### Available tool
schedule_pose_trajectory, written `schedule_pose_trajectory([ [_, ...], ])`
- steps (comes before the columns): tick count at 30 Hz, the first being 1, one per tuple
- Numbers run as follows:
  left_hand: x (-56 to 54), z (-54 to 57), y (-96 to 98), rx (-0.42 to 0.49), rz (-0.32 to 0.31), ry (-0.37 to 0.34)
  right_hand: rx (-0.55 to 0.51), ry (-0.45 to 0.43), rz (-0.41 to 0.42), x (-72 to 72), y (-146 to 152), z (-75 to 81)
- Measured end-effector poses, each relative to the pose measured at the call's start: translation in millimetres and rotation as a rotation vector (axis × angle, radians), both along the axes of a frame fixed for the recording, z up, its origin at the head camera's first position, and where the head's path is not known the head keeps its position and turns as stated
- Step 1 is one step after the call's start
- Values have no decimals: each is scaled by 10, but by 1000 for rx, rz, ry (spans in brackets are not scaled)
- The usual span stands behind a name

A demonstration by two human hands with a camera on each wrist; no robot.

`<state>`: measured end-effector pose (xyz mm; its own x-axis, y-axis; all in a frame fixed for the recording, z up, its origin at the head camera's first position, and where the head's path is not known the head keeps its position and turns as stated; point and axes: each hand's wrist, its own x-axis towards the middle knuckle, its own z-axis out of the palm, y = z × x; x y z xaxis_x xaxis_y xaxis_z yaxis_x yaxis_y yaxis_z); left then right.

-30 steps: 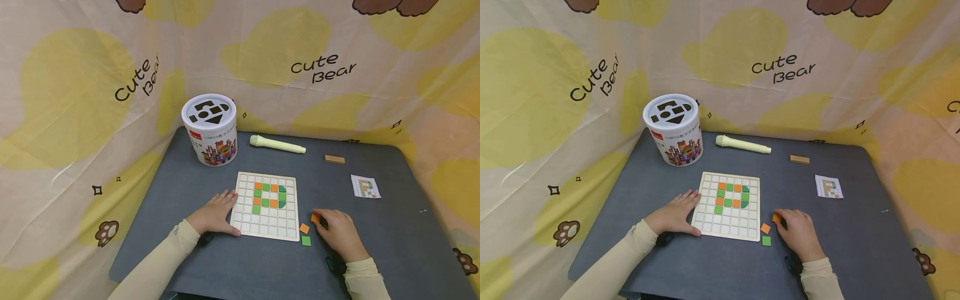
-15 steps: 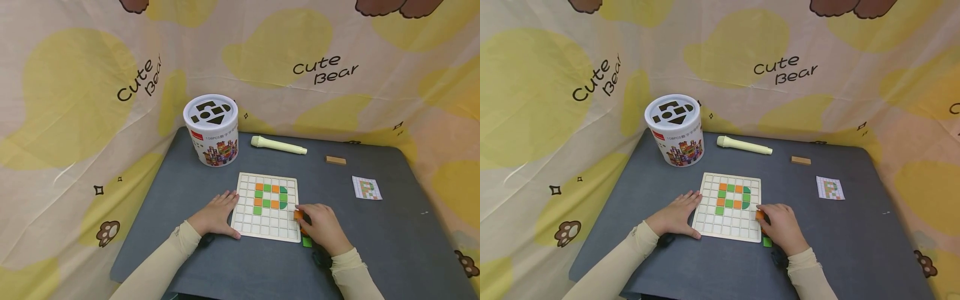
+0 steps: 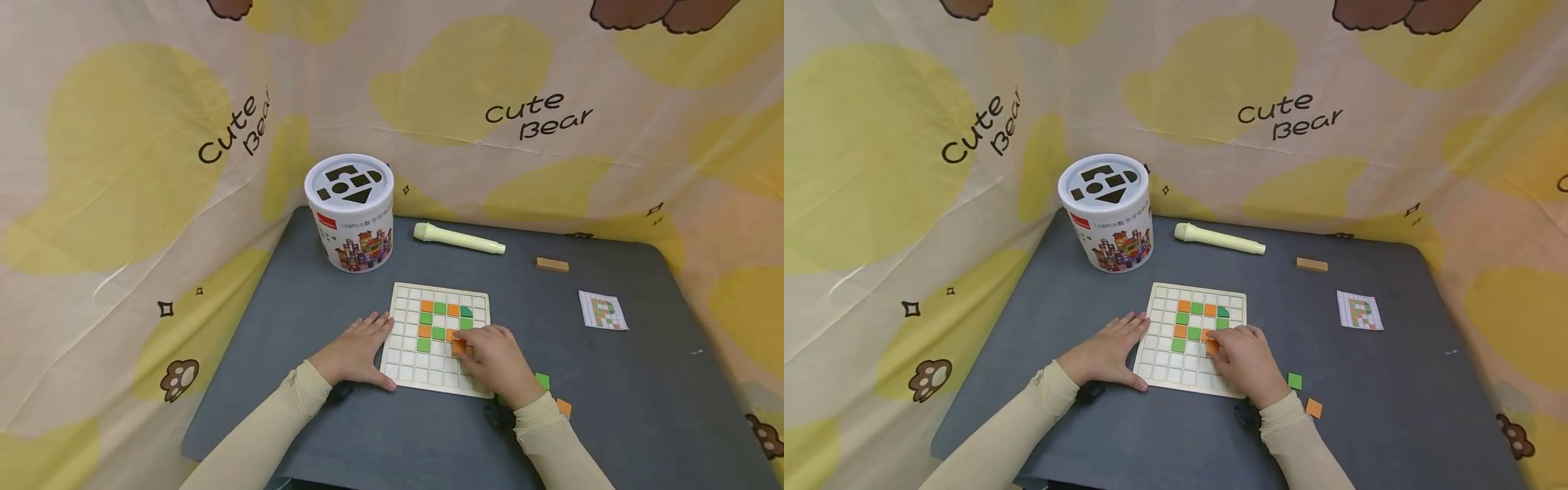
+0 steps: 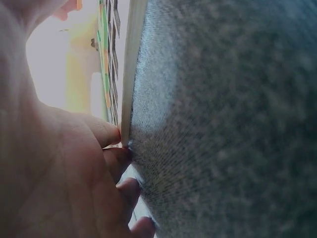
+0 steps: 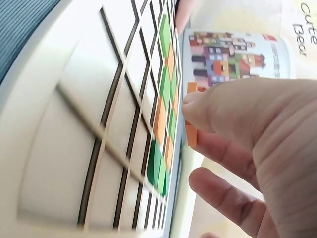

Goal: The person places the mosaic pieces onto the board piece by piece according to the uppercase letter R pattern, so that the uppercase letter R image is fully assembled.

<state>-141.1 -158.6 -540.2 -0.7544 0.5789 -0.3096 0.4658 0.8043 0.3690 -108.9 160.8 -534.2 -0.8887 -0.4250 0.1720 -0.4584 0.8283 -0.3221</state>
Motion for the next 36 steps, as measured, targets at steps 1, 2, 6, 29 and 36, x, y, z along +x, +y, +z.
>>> schedule_pose_trajectory([
  [1,-1,1,3,0,0,-3,2,-2,2,-4,-30,-2],
  [2,-2,3,7,0,0,-5,4,-4,2,-10,-57,-3],
  [6,-11,8,19,2,1,-14,10,-12,13,-33,-158,-37],
  [29,-42,65,56,-45,8,-33,51,-19,31,-93,-341,-136],
  [36,-30,74,50,-40,16,-39,53,-17,38,-90,-354,-118],
])
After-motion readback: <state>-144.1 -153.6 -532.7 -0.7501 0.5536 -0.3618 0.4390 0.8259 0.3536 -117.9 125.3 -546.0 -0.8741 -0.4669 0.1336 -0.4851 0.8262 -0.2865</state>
